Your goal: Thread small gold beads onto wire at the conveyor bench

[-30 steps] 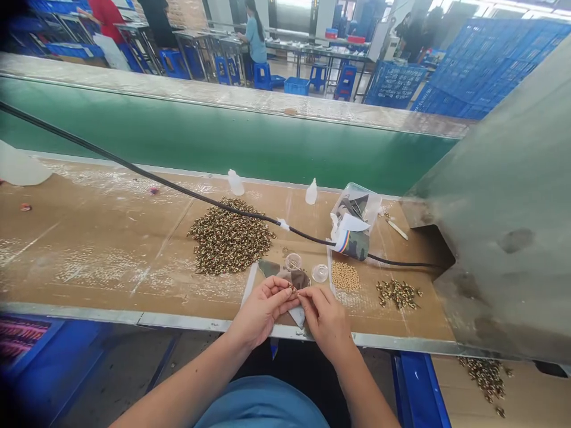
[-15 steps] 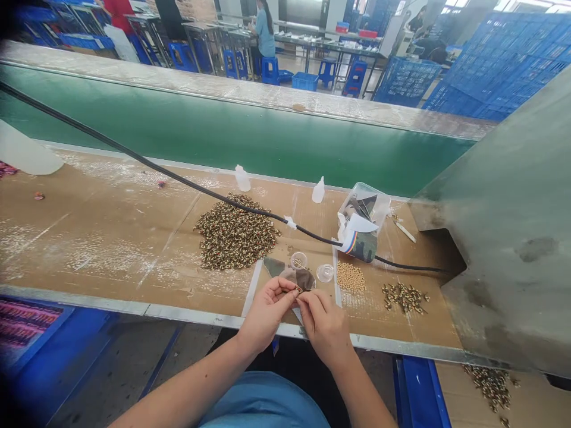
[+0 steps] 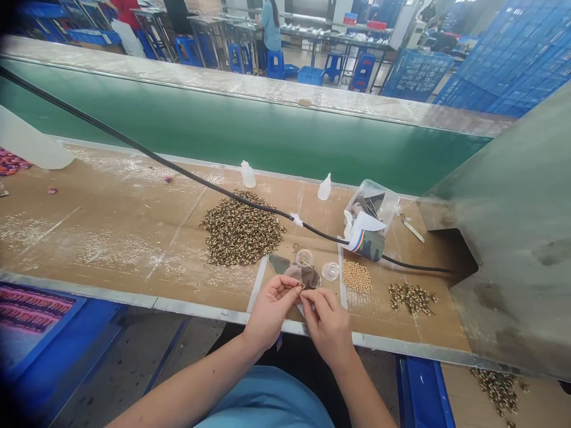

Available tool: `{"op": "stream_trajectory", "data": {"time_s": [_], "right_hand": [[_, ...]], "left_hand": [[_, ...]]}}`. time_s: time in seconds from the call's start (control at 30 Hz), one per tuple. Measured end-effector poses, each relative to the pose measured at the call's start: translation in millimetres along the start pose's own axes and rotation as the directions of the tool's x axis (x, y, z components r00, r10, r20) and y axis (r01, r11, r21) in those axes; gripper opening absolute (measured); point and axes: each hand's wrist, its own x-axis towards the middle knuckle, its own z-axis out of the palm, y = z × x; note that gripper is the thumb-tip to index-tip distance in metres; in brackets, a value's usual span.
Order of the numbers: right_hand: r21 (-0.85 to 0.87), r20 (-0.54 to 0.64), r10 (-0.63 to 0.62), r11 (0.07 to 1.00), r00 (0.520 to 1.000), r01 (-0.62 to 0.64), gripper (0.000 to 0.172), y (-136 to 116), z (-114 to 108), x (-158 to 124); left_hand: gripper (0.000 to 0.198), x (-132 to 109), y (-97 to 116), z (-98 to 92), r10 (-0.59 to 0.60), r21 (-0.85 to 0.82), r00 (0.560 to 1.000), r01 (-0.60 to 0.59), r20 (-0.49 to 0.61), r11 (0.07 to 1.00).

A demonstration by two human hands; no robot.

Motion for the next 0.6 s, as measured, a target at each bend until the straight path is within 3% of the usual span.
{"op": "stream_trajectory", "data": {"time_s": [0.37,0.6], "right_hand": [[-0.018,0.011,-0.014,1.0,1.0,0.014,0.015,-2.6,-2.3,2.1],[0.062,-0.007,0.064,0.996,0.998,-0.063,0.012,-2.2,1.2,-1.8]], "left_hand": [[0.021,0.7,-4.1,-2.4,0.033,0.019,0.999,-0.033,0.016,0.999],[0.02,1.2,-4.0,-3.1,0.027,0.016,0.999,-0.028,0.022,0.999]]}}
